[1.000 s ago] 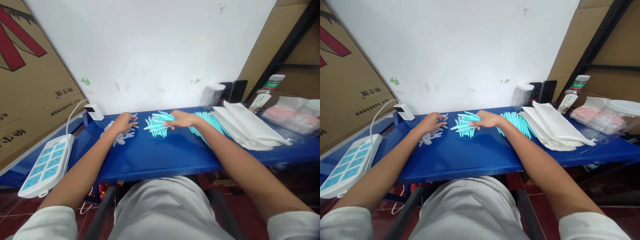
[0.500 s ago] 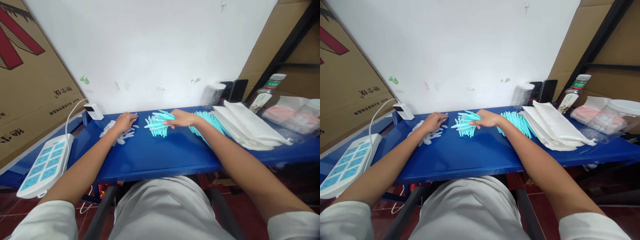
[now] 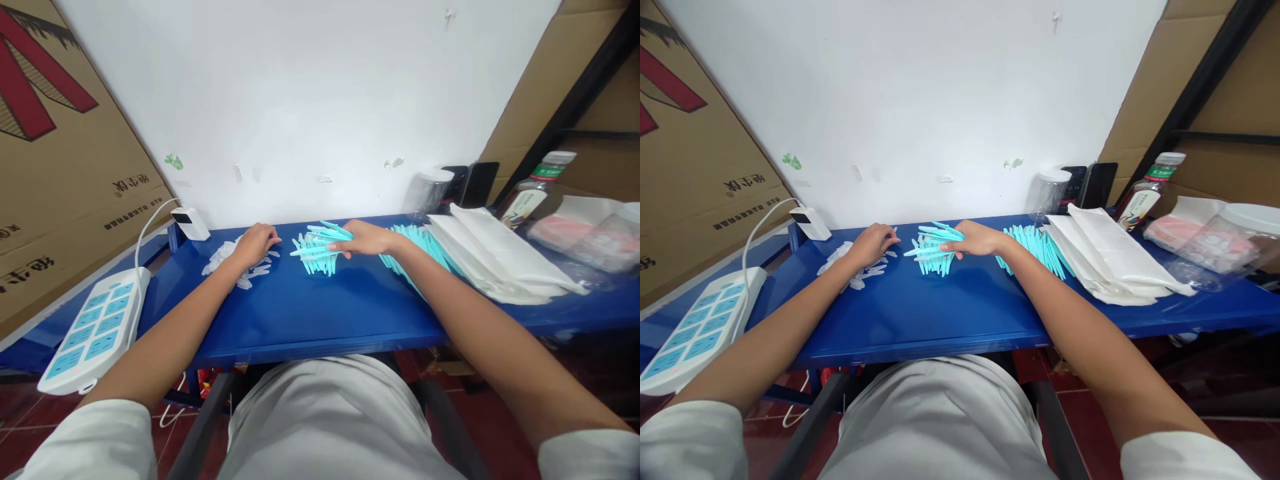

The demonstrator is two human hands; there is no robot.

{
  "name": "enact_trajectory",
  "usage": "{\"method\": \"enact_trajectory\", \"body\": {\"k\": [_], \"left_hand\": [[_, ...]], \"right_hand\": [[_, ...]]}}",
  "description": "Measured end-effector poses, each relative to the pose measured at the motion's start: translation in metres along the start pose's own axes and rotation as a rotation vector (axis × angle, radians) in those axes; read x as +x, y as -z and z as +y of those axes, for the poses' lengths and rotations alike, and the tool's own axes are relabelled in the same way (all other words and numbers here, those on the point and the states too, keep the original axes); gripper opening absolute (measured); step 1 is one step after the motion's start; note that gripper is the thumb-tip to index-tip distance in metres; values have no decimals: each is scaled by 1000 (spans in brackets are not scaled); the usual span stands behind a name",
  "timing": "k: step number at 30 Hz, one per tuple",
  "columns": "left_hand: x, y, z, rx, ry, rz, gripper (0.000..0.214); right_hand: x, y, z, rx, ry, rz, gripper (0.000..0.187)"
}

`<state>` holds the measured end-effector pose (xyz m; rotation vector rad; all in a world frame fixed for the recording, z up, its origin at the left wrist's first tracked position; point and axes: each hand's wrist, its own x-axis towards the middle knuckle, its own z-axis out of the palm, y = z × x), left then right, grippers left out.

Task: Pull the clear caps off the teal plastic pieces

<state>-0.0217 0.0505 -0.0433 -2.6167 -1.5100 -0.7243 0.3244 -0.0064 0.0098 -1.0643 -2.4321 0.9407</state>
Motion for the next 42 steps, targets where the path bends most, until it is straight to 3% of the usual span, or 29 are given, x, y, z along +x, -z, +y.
{"method": "enact_trajectory", "body": {"k": [7,13,22,32,42], "left_hand": [[-3,2,38,-557,118,128,43],[-6,8,68,-965,255,54,53],[-12,11,73,-934,154,0,56],[-14,9,88,-880,193,73,47],[-16,1,92,-990,222,23,44]], "right_hand": [[1,1,1,0,-3,31,55],[1,1,1,17,9,44,55],[1,1,1,-5,19,49,55],[0,-1,-4,-7,32,36,52],[1,-6,-10,4,73,35,49]]}}
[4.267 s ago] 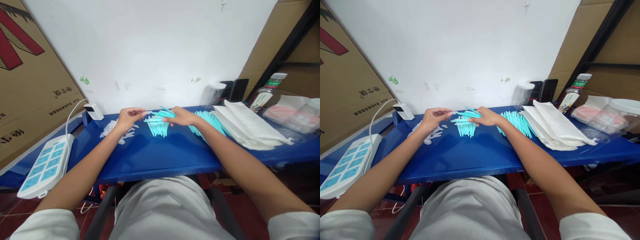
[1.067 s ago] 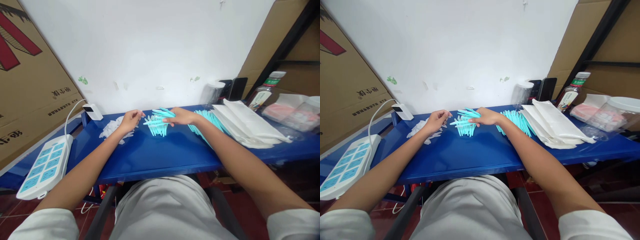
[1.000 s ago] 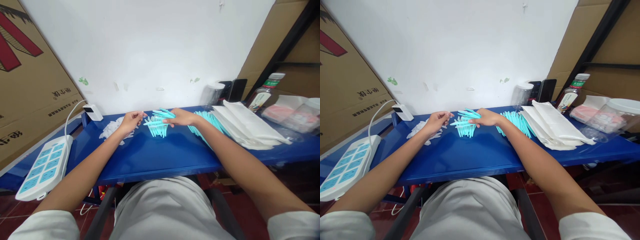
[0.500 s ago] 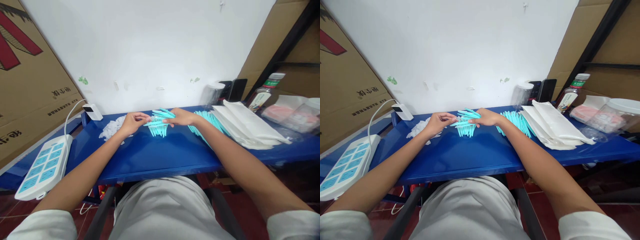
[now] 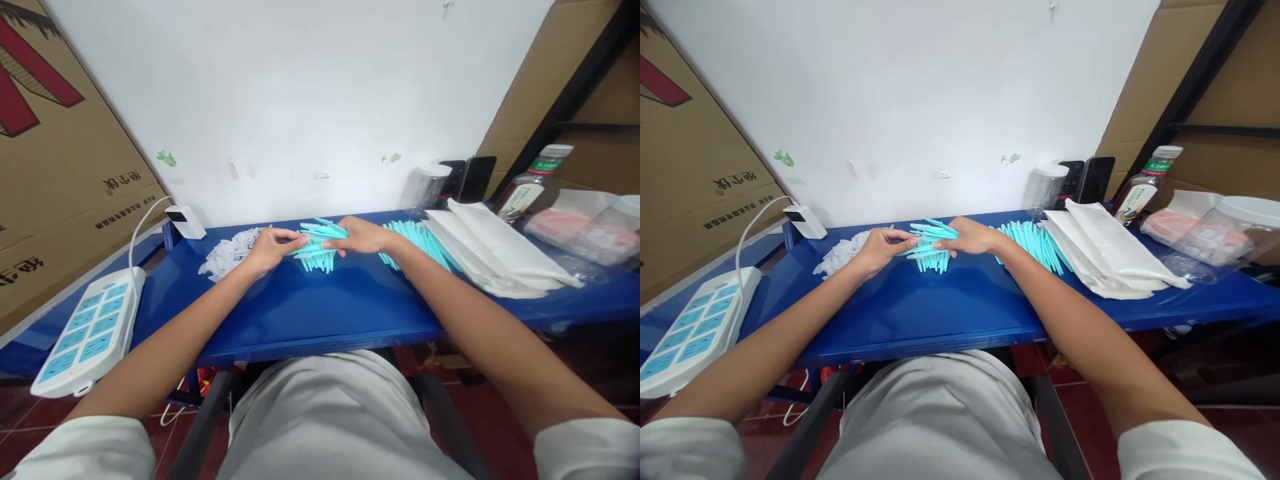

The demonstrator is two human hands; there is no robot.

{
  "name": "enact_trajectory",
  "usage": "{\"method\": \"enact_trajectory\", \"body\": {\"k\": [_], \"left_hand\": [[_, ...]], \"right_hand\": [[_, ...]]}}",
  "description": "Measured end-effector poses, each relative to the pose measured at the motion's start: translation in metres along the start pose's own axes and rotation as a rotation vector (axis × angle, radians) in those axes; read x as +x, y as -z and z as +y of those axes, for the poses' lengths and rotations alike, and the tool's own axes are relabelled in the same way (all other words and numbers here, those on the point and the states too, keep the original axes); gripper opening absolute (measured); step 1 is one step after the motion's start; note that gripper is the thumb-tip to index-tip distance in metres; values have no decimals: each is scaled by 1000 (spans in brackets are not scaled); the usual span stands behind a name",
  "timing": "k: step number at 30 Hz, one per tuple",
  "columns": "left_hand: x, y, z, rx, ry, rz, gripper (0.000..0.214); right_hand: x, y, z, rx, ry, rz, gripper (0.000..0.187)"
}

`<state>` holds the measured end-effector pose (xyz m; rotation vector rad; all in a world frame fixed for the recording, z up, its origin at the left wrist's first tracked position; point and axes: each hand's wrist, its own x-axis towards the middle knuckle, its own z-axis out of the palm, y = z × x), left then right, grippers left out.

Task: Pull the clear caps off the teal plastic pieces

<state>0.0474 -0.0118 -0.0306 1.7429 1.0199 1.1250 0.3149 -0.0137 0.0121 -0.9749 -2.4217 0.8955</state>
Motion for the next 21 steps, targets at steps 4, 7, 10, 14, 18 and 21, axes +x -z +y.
{"method": "enact_trajectory", "body": {"k": [4,7,10,14,18,21], "left_hand": [[-2,-2,2,-14,-11,-46,39],[-3,-3,3,-12,-40,-68,39],[-4,-4,2,-6,-55,-91,39],[-2,-4,6,66,-88,-107,41],[6,19,19,333,-195,-139,43],[13,53,24,585,-169,-223,47]], "right_hand": [[2,-6,-1,22,45,1,50],[4,-10,0,47,69,7,50],[5,-12,2,66,77,11,50],[5,-12,1,71,76,2,51],[3,-5,-5,49,42,61,55],[-1,2,-4,-4,-28,139,57]]}}
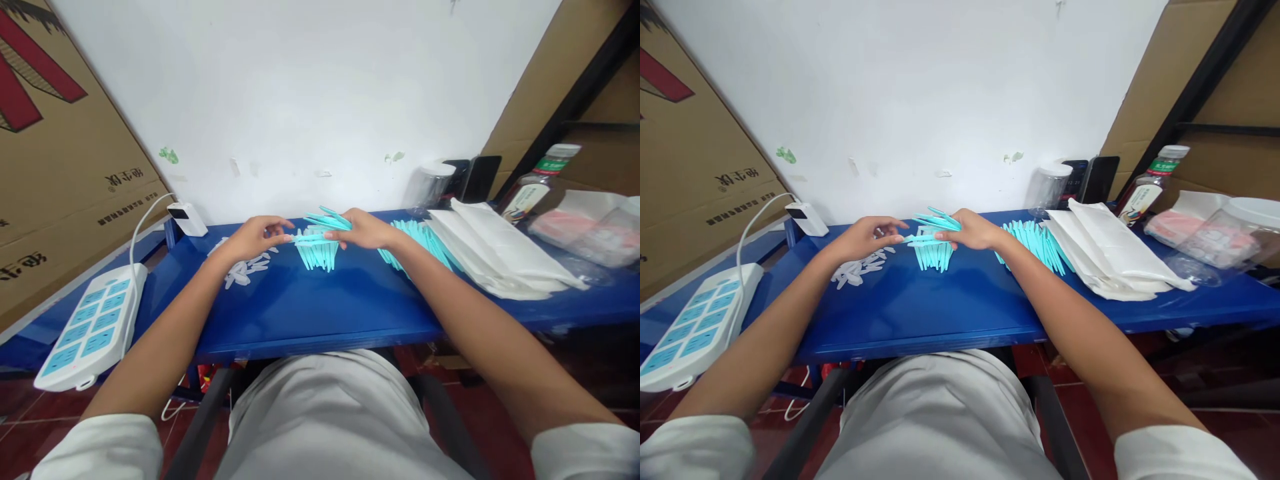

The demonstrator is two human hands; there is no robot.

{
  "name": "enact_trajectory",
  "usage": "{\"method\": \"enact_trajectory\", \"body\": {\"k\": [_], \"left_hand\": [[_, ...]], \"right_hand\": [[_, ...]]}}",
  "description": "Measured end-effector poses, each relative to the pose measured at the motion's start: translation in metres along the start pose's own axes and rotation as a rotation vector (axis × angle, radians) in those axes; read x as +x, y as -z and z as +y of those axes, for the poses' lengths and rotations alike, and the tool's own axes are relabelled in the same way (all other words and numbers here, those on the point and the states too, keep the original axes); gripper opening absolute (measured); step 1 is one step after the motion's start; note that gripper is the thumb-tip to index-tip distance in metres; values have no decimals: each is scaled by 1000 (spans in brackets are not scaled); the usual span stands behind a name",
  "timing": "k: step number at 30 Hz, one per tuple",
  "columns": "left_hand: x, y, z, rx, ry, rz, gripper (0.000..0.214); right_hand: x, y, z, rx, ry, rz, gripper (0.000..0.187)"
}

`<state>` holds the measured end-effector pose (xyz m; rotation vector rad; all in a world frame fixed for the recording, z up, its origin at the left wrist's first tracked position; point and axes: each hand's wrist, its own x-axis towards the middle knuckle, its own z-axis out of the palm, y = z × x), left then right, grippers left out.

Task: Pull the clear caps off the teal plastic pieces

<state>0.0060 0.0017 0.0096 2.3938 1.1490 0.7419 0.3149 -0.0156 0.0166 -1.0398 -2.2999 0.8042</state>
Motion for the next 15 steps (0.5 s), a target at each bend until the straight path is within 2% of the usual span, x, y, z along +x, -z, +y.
{"method": "enact_trajectory", "body": {"k": [2,3,5,7,10,15], "left_hand": [[-3,16,-15,77,57,-148,45],[-5,21,-22,119,86,-178,45],[-6,25,-36,239,129,-149,48],[-6,21,-45,283,128,-136,48],[-3,9,-53,236,138,-151,43],[1,-8,-57,236,116,-61,37]], "right_hand": [[-1,4,4,-31,-33,12,56],[-1,5,6,-42,-46,7,56],[0,6,10,-59,-64,-14,54],[1,5,14,-78,-74,-35,54],[3,3,15,-90,-66,-57,53],[3,2,13,-86,-55,-71,53]]}}
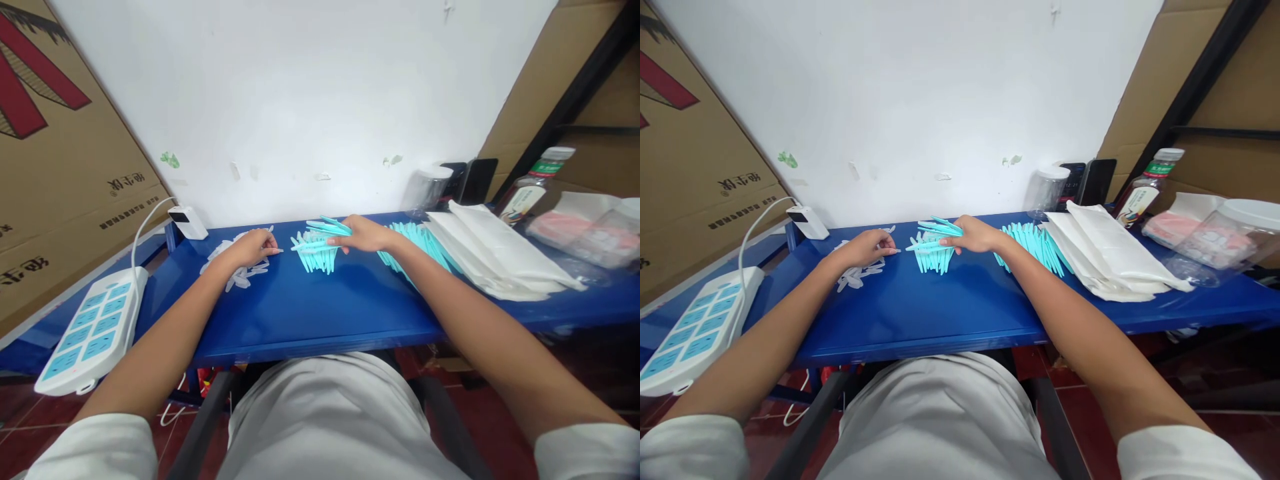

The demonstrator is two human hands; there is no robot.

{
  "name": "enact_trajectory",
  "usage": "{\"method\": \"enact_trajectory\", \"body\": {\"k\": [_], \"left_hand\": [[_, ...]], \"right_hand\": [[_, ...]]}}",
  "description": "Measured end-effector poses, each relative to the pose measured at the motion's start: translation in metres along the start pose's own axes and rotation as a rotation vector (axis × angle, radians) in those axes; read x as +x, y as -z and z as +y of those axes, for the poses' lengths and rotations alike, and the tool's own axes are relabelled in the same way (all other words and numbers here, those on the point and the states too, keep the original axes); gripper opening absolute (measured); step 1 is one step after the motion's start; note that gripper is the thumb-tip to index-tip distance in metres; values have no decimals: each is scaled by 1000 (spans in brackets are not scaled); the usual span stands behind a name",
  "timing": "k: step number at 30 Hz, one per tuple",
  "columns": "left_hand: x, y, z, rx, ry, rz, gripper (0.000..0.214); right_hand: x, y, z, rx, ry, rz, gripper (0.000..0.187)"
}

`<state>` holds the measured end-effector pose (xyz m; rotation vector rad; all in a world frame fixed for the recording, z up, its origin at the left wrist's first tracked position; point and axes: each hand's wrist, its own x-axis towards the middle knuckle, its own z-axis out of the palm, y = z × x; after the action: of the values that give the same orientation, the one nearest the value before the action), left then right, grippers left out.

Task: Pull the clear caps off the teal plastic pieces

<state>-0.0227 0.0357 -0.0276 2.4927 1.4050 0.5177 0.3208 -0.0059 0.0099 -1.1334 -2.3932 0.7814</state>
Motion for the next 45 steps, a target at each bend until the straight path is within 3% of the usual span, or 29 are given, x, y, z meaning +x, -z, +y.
{"method": "enact_trajectory", "body": {"k": [5,11,15,25,32,45], "left_hand": [[-2,-5,15,-40,-50,80,36],[-4,-10,55,-449,-78,192,40],[-5,-15,72,-553,-59,245,45],[-5,-13,65,-764,14,334,50],[-7,-10,76,-690,-27,411,49],[-7,-10,74,-750,-3,398,50]], "right_hand": [[0,0,-1,4,-14,-1,54],[-1,0,-1,38,22,-3,52],[-1,0,-2,48,29,-7,51],[-1,2,0,48,19,-32,53],[-1,1,4,85,40,-66,52],[-1,2,6,84,32,-70,51]]}}
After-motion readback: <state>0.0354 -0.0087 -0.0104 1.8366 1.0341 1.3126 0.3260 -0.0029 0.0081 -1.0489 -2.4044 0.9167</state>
